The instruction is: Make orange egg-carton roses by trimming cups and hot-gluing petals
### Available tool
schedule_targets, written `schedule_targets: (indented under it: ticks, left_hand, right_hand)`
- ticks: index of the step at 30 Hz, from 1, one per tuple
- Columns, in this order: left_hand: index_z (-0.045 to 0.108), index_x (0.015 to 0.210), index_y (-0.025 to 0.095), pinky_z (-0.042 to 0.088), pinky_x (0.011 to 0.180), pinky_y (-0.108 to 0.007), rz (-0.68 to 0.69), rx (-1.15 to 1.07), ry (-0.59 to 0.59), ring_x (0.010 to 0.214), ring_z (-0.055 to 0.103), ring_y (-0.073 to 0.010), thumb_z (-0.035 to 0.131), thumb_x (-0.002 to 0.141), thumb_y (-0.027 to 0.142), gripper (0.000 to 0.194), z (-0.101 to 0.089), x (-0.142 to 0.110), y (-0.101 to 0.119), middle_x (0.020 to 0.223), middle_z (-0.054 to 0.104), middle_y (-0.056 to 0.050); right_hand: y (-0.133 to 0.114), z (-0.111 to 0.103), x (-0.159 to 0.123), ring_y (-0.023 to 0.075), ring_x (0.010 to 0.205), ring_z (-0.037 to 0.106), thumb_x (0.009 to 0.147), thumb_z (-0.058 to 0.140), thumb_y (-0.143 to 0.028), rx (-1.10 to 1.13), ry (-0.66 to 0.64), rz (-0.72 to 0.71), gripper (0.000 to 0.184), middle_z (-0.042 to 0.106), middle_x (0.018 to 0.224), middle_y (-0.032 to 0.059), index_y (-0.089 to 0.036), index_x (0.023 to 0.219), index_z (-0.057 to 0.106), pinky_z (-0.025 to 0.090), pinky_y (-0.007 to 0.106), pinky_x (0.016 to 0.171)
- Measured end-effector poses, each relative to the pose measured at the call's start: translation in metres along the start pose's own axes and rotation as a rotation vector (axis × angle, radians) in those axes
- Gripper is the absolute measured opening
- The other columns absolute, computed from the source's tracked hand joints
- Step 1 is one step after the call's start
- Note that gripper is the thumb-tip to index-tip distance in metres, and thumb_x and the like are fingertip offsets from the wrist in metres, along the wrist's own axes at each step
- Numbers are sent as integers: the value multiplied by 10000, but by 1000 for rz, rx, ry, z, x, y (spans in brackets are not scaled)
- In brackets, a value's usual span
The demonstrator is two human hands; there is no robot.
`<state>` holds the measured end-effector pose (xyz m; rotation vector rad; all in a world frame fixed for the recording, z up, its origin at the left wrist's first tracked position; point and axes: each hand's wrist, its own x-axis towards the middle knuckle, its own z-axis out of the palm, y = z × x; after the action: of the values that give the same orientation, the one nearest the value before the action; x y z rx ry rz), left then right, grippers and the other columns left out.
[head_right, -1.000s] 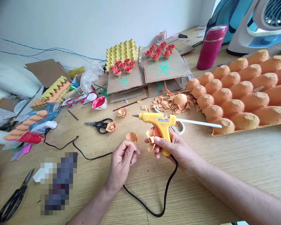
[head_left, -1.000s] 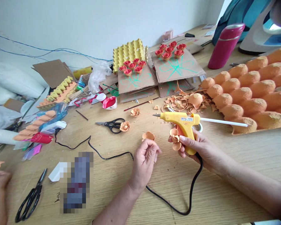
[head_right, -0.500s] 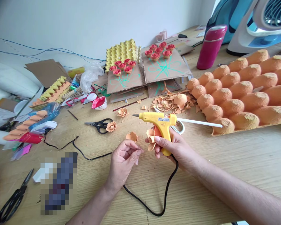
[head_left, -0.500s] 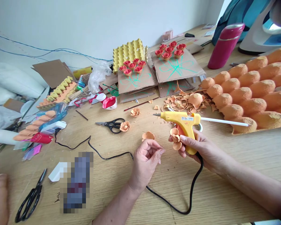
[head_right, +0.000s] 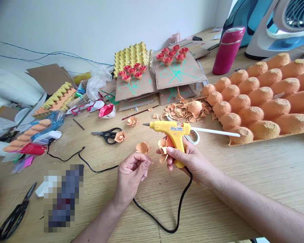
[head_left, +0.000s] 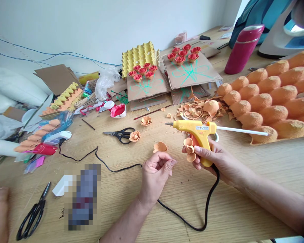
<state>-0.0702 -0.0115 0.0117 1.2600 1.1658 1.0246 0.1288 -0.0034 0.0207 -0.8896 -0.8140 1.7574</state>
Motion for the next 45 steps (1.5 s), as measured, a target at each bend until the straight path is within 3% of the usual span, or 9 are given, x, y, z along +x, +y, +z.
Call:
schedule_targets:
  ticks: [4,13,19,24,27,36,45]
  left_hand:
    - [638,784,159,347,439,-183,-10,8,-16,459,451,-60,712,848,466,322,1,-1,2,590,599,10]
    - [596,863,159,340,421,-166,-11,-49,-18,453,438,-33,636,902,361,210,4,0,4,776,692,-30]
    - [596,875,161,354,381,-156,-30,-54,-27,459,462,-42,642,883,346,192,6,0,4,774,653,-18]
    - [547,800,166,350,383,-140,-17,-39,-31,413,411,-19,687,869,362,251,4,-1,2,646,546,48]
    - [517,790,171,348,380,-143,17,-13,-57,412,408,-14,622,921,428,307,2,-2,1,695,561,35]
    - [409,740,195,274,417,-147,28,10,-113,471,316,-37,485,990,508,408,1,-4,2,616,355,71]
    - [401,672,175,304,439,-163,14,-112,-121,463,340,-35,463,1010,490,466,-1,-2,-8,574,400,61]
  right_hand:
    - [0,0,0,104,600,540,778,803,-413,9,0,9,318,689,909,52,-198,932,626,482,256,541]
    - [2,-1,0,88,603,548,796,799,-385,39,-4,17,296,670,904,36,-188,937,629,490,226,542]
    - [2,-2,0,81,596,563,817,791,-367,31,-15,-3,275,674,880,25,-194,960,632,489,206,535]
    - [1,-1,0,77,597,578,821,792,-363,46,-28,-5,272,691,892,34,-188,963,640,502,197,542]
    - [2,-1,0,76,591,577,811,803,-357,56,-34,-9,282,696,885,34,-184,966,643,501,193,533]
    - [2,-2,1,76,606,568,834,780,-345,59,-48,-3,267,690,907,36,-182,993,641,503,191,546]
    - [1,-2,1,66,588,567,820,794,-336,72,-45,-5,281,676,893,26,-171,982,635,493,184,539]
